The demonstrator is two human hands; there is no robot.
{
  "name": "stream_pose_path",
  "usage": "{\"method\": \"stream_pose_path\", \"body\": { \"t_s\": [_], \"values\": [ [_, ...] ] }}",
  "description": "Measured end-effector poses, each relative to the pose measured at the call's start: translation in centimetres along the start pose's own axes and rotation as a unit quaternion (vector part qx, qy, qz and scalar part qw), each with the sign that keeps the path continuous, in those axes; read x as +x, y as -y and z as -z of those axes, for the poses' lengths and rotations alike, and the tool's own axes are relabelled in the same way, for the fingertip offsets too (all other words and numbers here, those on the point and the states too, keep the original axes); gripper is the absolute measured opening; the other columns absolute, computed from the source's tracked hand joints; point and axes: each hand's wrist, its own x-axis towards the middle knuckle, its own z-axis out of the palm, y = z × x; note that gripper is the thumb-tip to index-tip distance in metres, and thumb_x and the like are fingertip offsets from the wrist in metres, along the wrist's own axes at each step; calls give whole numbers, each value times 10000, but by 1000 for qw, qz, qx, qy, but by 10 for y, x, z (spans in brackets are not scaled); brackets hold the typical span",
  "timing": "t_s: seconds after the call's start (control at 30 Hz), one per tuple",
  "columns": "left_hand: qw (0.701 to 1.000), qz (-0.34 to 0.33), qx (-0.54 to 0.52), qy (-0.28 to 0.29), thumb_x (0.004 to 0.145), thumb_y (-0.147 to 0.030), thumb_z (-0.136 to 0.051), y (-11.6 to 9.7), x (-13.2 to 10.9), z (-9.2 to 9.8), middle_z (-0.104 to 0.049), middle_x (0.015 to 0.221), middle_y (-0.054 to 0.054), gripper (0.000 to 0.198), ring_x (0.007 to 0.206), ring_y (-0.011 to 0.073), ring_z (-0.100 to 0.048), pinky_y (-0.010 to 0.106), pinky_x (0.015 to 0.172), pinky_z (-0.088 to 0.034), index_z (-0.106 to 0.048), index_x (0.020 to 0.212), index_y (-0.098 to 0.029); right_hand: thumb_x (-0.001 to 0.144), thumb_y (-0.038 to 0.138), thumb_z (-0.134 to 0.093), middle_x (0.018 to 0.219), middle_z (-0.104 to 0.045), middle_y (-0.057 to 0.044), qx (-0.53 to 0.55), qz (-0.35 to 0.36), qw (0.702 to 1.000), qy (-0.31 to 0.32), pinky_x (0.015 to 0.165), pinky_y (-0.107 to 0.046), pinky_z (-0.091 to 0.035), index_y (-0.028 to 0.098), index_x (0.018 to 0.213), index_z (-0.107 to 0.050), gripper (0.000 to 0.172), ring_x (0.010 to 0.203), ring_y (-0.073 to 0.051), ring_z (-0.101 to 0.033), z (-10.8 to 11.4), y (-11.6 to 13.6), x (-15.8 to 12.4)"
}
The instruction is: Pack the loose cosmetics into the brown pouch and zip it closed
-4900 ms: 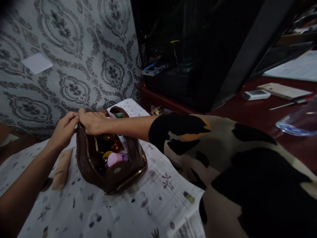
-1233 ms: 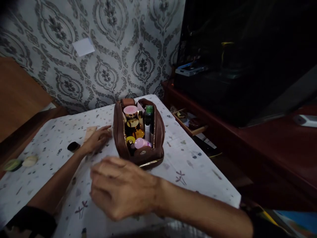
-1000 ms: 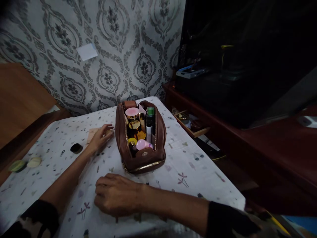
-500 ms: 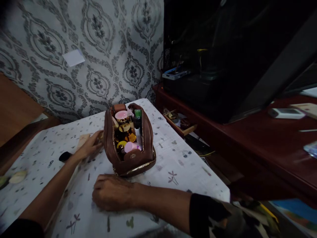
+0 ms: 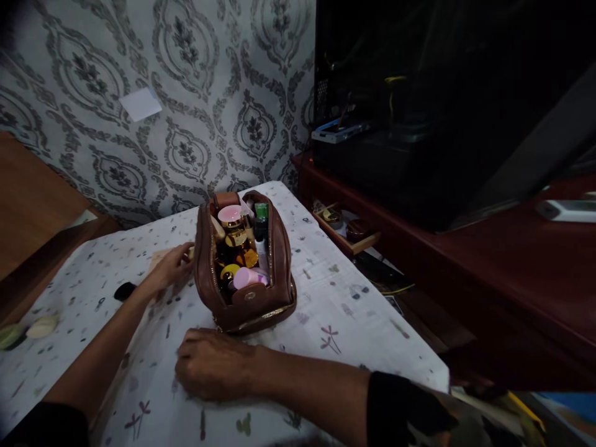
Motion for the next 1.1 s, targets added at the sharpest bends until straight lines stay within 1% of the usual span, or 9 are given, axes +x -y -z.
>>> {"method": "stream_pose_path", "body": {
  "t_s": [0.1, 0.17, 0.27, 0.37, 0.47, 0.57, 0.77, 0.9, 1.1],
  "values": [
    [1000, 6, -10, -10, 843, -362, -609, -2, 0, -1, -678, 1147, 84, 529, 1012, 264, -651, 368, 866, -494, -533, 1349, -223, 976, 205, -601, 845, -711, -33, 1, 6, 1000, 0, 908, -282, -438, 165, 797, -671, 196, 842, -181, -585, 0, -1, 0],
    [999, 20, -16, -27, 852, -417, -605, -6, -2, -3, -679, 1122, 107, 464, 1005, 289, -636, 387, 846, -480, -563, 1264, -208, 974, 210, -603, 856, -714, -37, 1, 9, 1000, 0, 916, -281, -437, 164, 803, -672, 190, 854, -182, -586, 0, -1, -1],
    [998, 30, -41, -40, 842, -476, -598, -10, -4, -4, -683, 961, 89, 332, 909, 284, -619, 376, 781, -461, -593, 1049, -217, 975, 215, -603, 862, -716, -40, -2, 6, 1000, 4, 912, -283, -443, 163, 805, -677, 193, 857, -184, -586, 0, -1, -1],
    [995, 24, -94, -29, 793, -516, -603, -10, -4, 2, -656, 794, 30, 310, 780, 239, -603, 335, 699, -456, -581, 928, -238, 959, 212, -628, 857, -719, -43, -1, 9, 1000, 9, 900, -281, -448, 155, 796, -686, 183, 849, -184, -591, 1, -1, -2],
    [987, 24, -160, -20, 761, -595, -575, -11, -3, 17, -646, 764, 11, 420, 693, 209, -610, 302, 606, -463, -579, 969, -230, 941, 199, -650, 844, -718, -45, -2, 15, 1000, 11, 900, -277, -447, 143, 793, -691, 164, 833, -184, -592, 2, 0, -1],
    [974, 16, -219, -46, 771, -667, -553, -24, -3, 38, -670, 903, 39, 554, 792, 210, -654, 288, 622, -496, -572, 1090, -214, 957, 190, -621, 843, -719, -46, -2, 14, 1000, 9, 909, -276, -443, 140, 793, -694, 186, 817, -178, -591, 3, 0, -1],
    [917, -93, -360, -141, 753, -513, -766, -80, -4, 78, -705, 992, 32, 467, 925, 191, -647, 295, 824, -507, -643, 1095, -220, 918, 174, -657, 845, -716, -48, -1, 14, 1000, 15, 873, -283, -452, 152, 774, -686, 149, 823, -187, -593, 3, -2, 0],
    [927, -158, -321, -117, 798, -466, -735, -109, -1, 88, -717, 1042, 45, 434, 957, 203, -657, 320, 881, -500, -646, 1136, -209, 935, 188, -648, 860, -726, -53, -7, 19, 1000, 12, 901, -280, -455, 149, 790, -688, 155, 815, -182, -596, 1, -2, 0],
    [971, -210, -106, -26, 859, -474, -636, -131, 9, 91, -716, 1093, 40, 392, 1031, 250, -629, 370, 940, -471, -670, 1158, -223, 929, 189, -650, 850, -720, -43, -16, 19, 999, 26, 897, -276, -462, 153, 789, -686, 148, 786, -178, -580, 9, 0, 0]
  ]
}}
